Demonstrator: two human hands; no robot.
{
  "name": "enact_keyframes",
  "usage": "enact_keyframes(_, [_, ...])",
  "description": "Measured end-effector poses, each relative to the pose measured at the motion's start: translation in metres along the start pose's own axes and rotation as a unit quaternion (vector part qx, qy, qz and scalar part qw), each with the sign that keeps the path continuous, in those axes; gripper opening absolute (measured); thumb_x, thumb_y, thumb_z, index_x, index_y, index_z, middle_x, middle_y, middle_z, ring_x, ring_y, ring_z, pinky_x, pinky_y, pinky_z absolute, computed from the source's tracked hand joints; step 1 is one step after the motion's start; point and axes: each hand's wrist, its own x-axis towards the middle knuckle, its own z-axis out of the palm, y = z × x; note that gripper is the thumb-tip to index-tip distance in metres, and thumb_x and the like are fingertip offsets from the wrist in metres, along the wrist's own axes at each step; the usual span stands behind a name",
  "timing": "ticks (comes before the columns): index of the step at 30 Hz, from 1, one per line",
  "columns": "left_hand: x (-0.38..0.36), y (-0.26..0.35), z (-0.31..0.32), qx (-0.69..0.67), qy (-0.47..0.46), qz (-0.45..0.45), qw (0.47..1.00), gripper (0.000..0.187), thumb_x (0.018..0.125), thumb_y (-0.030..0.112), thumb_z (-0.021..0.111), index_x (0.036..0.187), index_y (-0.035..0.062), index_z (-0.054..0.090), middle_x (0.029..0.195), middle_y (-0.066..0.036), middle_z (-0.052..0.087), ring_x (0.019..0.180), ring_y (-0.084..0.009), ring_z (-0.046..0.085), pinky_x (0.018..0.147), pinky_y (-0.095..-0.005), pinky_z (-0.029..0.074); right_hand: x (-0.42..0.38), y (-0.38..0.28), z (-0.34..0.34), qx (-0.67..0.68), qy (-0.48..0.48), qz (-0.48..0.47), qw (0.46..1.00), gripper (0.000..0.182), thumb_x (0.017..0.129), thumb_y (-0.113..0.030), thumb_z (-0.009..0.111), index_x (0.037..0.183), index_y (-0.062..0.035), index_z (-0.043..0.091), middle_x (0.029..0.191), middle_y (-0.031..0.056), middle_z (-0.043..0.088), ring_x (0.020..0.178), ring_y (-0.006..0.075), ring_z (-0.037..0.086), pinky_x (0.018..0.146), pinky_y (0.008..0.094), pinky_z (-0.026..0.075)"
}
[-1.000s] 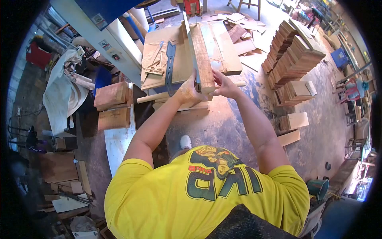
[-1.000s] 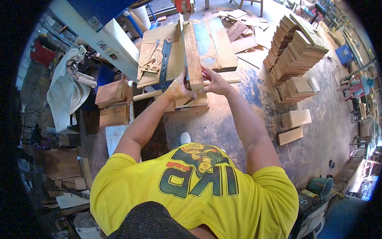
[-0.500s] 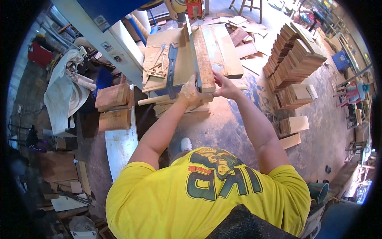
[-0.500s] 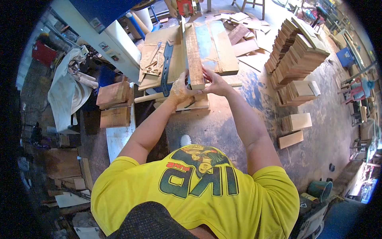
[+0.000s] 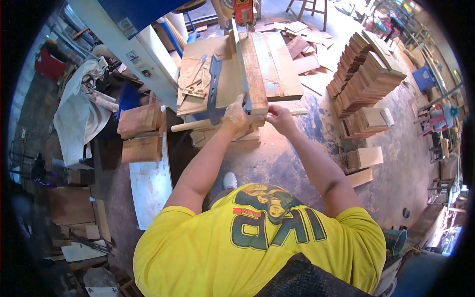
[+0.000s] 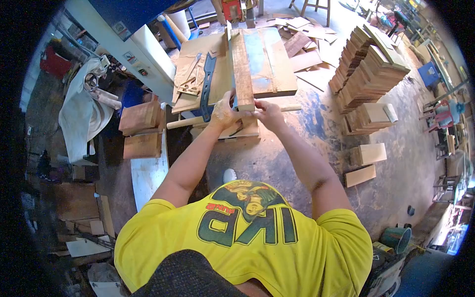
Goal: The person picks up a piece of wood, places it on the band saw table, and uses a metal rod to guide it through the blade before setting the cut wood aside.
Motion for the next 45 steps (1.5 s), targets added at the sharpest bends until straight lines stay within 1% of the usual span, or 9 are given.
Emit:
enact_keyframes(3, [0.0,-0.003,0.0,-0.01,0.0,-0.008,1.0,0.105,0.061,0.038,0.092,0.143,-0.0031,0.042,0.136,-0.024,0.057,0.125,-0.035,0.057,0.104,-0.0411,0.046,-0.005,0.018,0.009,-0.084,0.05,-0.119,0.988,0.056,0.083,-0.012,0.075,0.135,-0.0037,0.056,0.117,0.0186,0.069,0.108,0.0298,0.067,0.095,0.0369,0.052])
enact_keyframes(5, [-0.001,0.003,-0.002,0.016,0.002,-0.018,1.0,0.102,0.06,0.04,0.092,0.14,-0.0012,0.046,0.132,-0.024,0.059,0.121,-0.0349,0.059,0.1,-0.0412,0.048,-0.011,0.006,0.012,-0.111,0.063,-0.055,0.99,0.053,0.083,-0.004,0.067,0.135,-0.0087,0.057,0.12,0.0181,0.067,0.108,0.0332,0.066,0.09,0.0386,0.055])
enact_keyframes(8, [0.005,-0.003,0.002,0.032,0.009,-0.001,0.999,0.096,0.058,0.041,0.093,0.134,0.0008,0.051,0.122,-0.024,0.065,0.112,-0.0365,0.064,0.093,-0.0422,0.052,0.0,0.043,0.03,-0.111,0.168,-0.174,0.964,0.04,0.087,-0.012,0.068,0.127,-0.0149,0.063,0.1,0.0171,0.071,0.089,0.0337,0.069,0.074,0.0407,0.056])
enact_keyframes(11, [0.003,0.0,0.0,0.017,0.02,0.009,1.0,0.1,0.058,0.052,0.09,0.135,-0.0003,0.051,0.121,-0.025,0.065,0.112,-0.0395,0.063,0.094,-0.0448,0.051,-0.007,0.024,0.025,-0.182,0.148,-0.107,0.966,0.035,0.089,-0.023,0.064,0.124,-0.0227,0.068,0.085,0.0206,0.069,0.079,0.0375,0.068,0.069,0.0461,0.054])
enact_keyframes(12, [0.003,-0.001,0.001,0.004,0.023,0.011,1.0,0.1,0.058,0.049,0.09,0.135,-0.0007,0.051,0.121,-0.025,0.065,0.112,-0.0392,0.064,0.094,-0.0443,0.051,-0.013,-0.007,0.017,-0.173,0.077,0.026,0.982,0.037,0.086,-0.02,0.069,0.124,-0.0197,0.068,0.109,0.0145,0.071,0.1,0.0355,0.067,0.088,0.0449,0.053])
enact_keyframes(13, [0.002,-0.002,0.002,-0.009,0.027,0.009,1.0,0.099,0.058,0.046,0.091,0.135,-0.001,0.051,0.121,-0.024,0.065,0.112,-0.0389,0.064,0.094,-0.0437,0.051,-0.015,-0.006,0.017,-0.168,0.082,0.005,0.982,0.039,0.087,-0.018,0.068,0.125,-0.0239,0.067,0.106,0.0146,0.071,0.098,0.035,0.068,0.086,0.0451,0.054])
enact_keyframes(24, [0.0,0.009,0.001,-0.04,0.058,0.01,0.997,0.093,0.058,0.033,0.094,0.132,-0.0053,0.052,0.119,-0.025,0.067,0.11,-0.0356,0.066,0.094,-0.0423,0.052,0.001,0.013,0.025,-0.164,0.131,-0.071,0.975,0.046,0.082,-0.01,0.061,0.127,-0.0208,0.065,0.092,0.0164,0.071,0.085,0.0376,0.068,0.076,0.0474,0.054])
enact_keyframes(35, [0.007,0.007,-0.001,-0.034,0.061,-0.014,0.997,0.093,0.059,0.059,0.088,0.124,-0.0012,0.058,0.115,-0.024,0.068,0.107,-0.037,0.067,0.092,-0.0445,0.052,0.009,0.0,0.019,-0.116,0.113,-0.039,0.986,0.032,0.083,-0.014,0.071,0.114,-0.0105,0.07,0.107,0.0143,0.072,0.101,0.0331,0.068,0.088,0.0421,0.053])
enact_keyframes(45, [0.035,-0.013,-0.003,-0.096,0.016,-0.018,0.995,0.103,0.057,0.043,0.096,0.135,-0.0043,0.049,0.124,-0.023,0.065,0.12,-0.0275,0.061,0.099,-0.037,0.05,0.016,0.001,0.015,-0.156,0.114,-0.06,0.979,0.046,0.075,-0.004,0.07,0.121,-0.0106,0.067,0.103,0.0137,0.073,0.097,0.0318,0.069,0.086,0.0418,0.054])
